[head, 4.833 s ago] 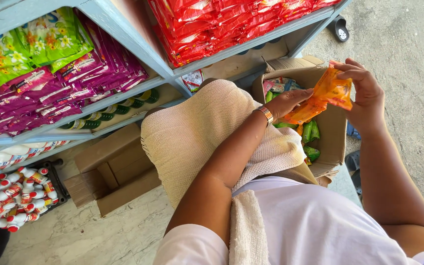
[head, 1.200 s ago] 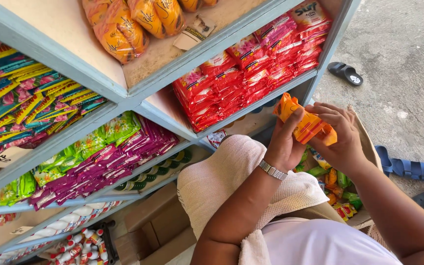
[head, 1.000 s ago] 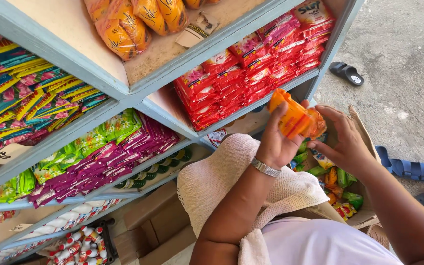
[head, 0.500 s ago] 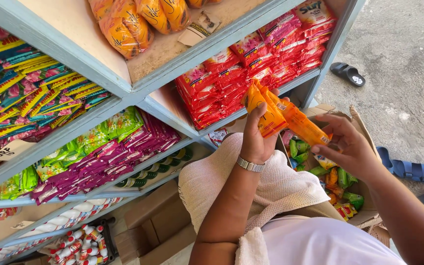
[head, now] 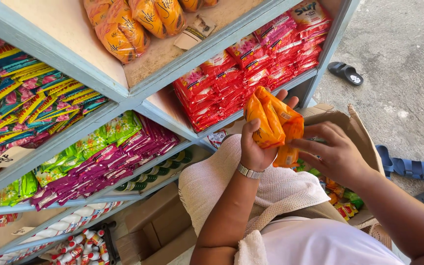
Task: The person sits on the floor and restocks a light blue metal shelf with packaged snacks. They take orange and red snack packets from a cardboard box on the floor and place them onto the shelf, arranging them in neat rows.
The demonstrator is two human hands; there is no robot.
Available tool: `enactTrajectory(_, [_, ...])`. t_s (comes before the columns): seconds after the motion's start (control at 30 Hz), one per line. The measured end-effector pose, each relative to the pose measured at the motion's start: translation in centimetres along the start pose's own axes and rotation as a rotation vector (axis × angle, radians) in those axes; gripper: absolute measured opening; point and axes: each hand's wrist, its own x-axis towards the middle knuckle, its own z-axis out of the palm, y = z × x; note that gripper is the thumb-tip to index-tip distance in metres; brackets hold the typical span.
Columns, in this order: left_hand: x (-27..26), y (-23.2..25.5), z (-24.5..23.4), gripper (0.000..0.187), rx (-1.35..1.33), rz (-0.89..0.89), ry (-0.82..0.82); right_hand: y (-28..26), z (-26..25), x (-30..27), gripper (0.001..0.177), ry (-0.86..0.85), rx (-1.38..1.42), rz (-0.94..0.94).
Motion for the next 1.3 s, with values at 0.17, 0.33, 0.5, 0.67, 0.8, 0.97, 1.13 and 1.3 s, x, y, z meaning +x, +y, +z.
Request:
enactTrajectory(0.17, [-0.5, 1.1, 0.1, 0.086, -0.183, -0.112, -0.118, -1.7, -0.4, 1.7, 0.045, 0.134, -0.051, -0.262])
enactTrajectory(0.33, [-0.8, 1.0, -2.4, 0.082, -0.258, -0.151, -0.087, -1.9, -1.4, 2.9, 0.045, 0.095, 0.153, -0.200])
enactTrajectory(0.5, [-1.1, 0.4, -3.6, 0.078, -0.112, -0.116, 0.107, -2.0, -1.4, 3.0, 0.045, 0.053, 0.221, -0.138])
enactTrajectory(0.67, [-1.9, -0.8, -7.2, 0.061, -0.461, -0.086, 0.066, -2.1, -1.2, 3.2, 0.050, -0.040, 0.280, -0.234])
enactTrajectory(0.8, [-1.7, 0.0, -5.8, 0.065, -0.465, -0.100, 0.126, -2.3, 0.4, 2.6, 0.057, -0.070, 0.498, -0.256])
enactTrajectory(0.97, [-1.4, 1.4, -4.5, 0.069, -0.332, -0.035, 0.250, -0.1, 3.2, 0.2, 0.064, -0.050, 0.717, -0.065])
enactTrajectory(1.13, [-1.6, 2.3, -4.6, 0.069, -0.377, -0.020, 0.133, 0.1, 2.9, 0.2, 0.052, 0.053, 0.796, 0.140])
enactTrajectory(1.3, [-1.8, 2.5, -5.4, 0.071, -0.461, -0.047, 0.056, 0.8, -0.4, 0.8, 0.042, 0.043, 0.418, 0.046])
